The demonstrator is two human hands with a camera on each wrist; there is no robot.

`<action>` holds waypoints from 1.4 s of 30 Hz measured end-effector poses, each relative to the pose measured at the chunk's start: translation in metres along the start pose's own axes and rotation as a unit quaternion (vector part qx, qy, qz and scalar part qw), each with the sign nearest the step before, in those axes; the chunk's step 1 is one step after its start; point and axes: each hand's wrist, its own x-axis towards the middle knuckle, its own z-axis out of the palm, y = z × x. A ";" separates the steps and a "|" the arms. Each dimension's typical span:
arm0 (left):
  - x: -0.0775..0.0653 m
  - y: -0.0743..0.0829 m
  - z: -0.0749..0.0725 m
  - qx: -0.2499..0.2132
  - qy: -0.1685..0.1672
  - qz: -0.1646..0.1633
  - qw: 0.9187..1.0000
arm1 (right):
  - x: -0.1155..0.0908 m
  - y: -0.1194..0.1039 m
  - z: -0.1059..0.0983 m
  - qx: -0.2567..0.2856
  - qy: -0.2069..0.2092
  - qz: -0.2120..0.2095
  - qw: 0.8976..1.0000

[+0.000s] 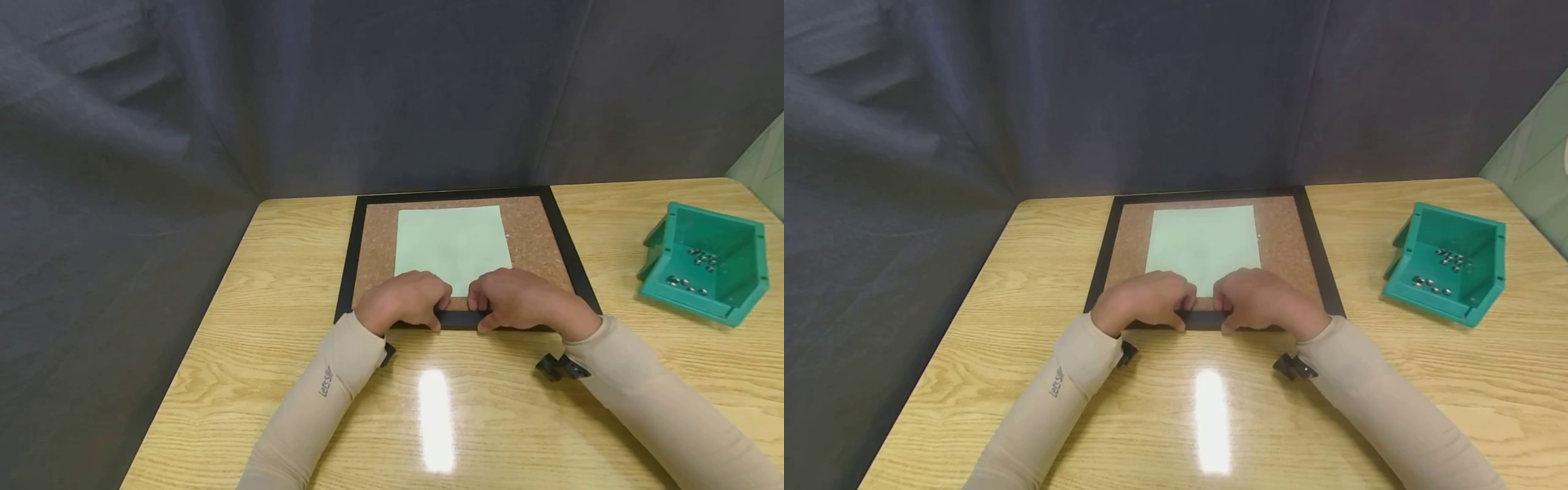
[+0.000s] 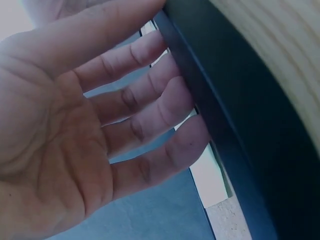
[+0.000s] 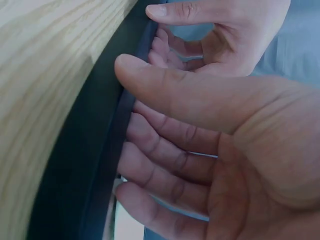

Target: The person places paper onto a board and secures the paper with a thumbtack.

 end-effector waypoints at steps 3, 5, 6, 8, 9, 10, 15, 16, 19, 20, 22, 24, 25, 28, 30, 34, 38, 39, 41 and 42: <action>-0.001 0.000 0.000 -0.004 -0.006 0.004 1.000 | -0.001 -0.002 0.000 -0.003 -0.008 -0.003 1.000; -0.001 0.001 0.000 -0.003 -0.012 0.009 1.000 | -0.002 -0.004 0.000 -0.002 -0.014 -0.008 1.000; -0.001 0.001 0.000 -0.003 -0.016 0.011 1.000 | -0.003 -0.005 0.000 -0.002 -0.016 -0.012 1.000; 0.000 0.001 0.000 0.002 -0.021 0.016 1.000 | -0.004 -0.007 0.000 -0.004 -0.021 -0.021 1.000; 0.000 0.001 0.000 0.004 -0.025 0.019 0.999 | -0.005 -0.007 0.000 -0.006 -0.023 -0.025 0.999; 0.000 0.002 0.000 0.006 -0.028 0.022 0.999 | -0.005 -0.008 0.000 -0.007 -0.024 -0.028 0.999; -0.002 0.005 0.000 0.016 -0.043 0.026 0.999 | -0.008 -0.011 -0.001 -0.008 -0.030 -0.036 0.999; -0.002 0.006 -0.001 0.018 -0.046 0.026 0.998 | -0.008 -0.012 -0.001 -0.007 -0.031 -0.037 0.999; -0.003 0.008 -0.001 0.021 -0.054 0.025 0.998 | -0.009 -0.012 -0.001 -0.010 -0.035 -0.041 0.999; -0.003 0.009 -0.001 0.022 -0.057 0.025 0.998 | -0.009 -0.013 -0.001 -0.012 -0.036 -0.043 0.998; -0.003 0.011 0.000 0.019 -0.062 0.023 0.998 | -0.009 -0.013 -0.001 -0.018 -0.038 -0.049 0.998; -0.004 0.012 0.000 0.015 -0.065 0.020 0.998 | -0.009 -0.013 0.000 -0.020 -0.040 -0.054 0.998; -0.004 0.012 0.000 0.014 -0.067 0.019 0.997 | -0.010 -0.014 0.000 -0.022 -0.040 -0.058 0.997; -0.004 0.014 0.001 0.010 -0.070 0.019 0.997 | -0.010 -0.014 0.000 -0.019 -0.042 -0.060 0.997; -0.005 0.014 0.001 0.010 -0.072 0.023 0.997 | -0.011 -0.015 0.000 -0.019 -0.043 -0.060 0.997; -0.006 0.016 0.001 0.014 -0.074 0.031 0.997 | -0.011 -0.015 0.000 -0.025 -0.045 -0.059 0.997; -0.007 0.018 0.001 0.015 -0.072 0.030 0.997 | -0.011 -0.016 0.000 -0.029 -0.046 -0.061 0.997; -0.007 0.018 0.002 0.015 -0.071 0.030 0.997 | -0.012 -0.016 0.000 -0.028 -0.046 -0.061 0.997; -0.007 0.018 0.002 0.016 -0.070 0.031 0.997 | -0.012 -0.017 0.000 -0.028 -0.046 -0.061 0.997; -0.007 0.018 0.003 0.017 -0.071 0.031 0.997 | -0.012 -0.017 0.001 -0.026 -0.047 -0.062 0.997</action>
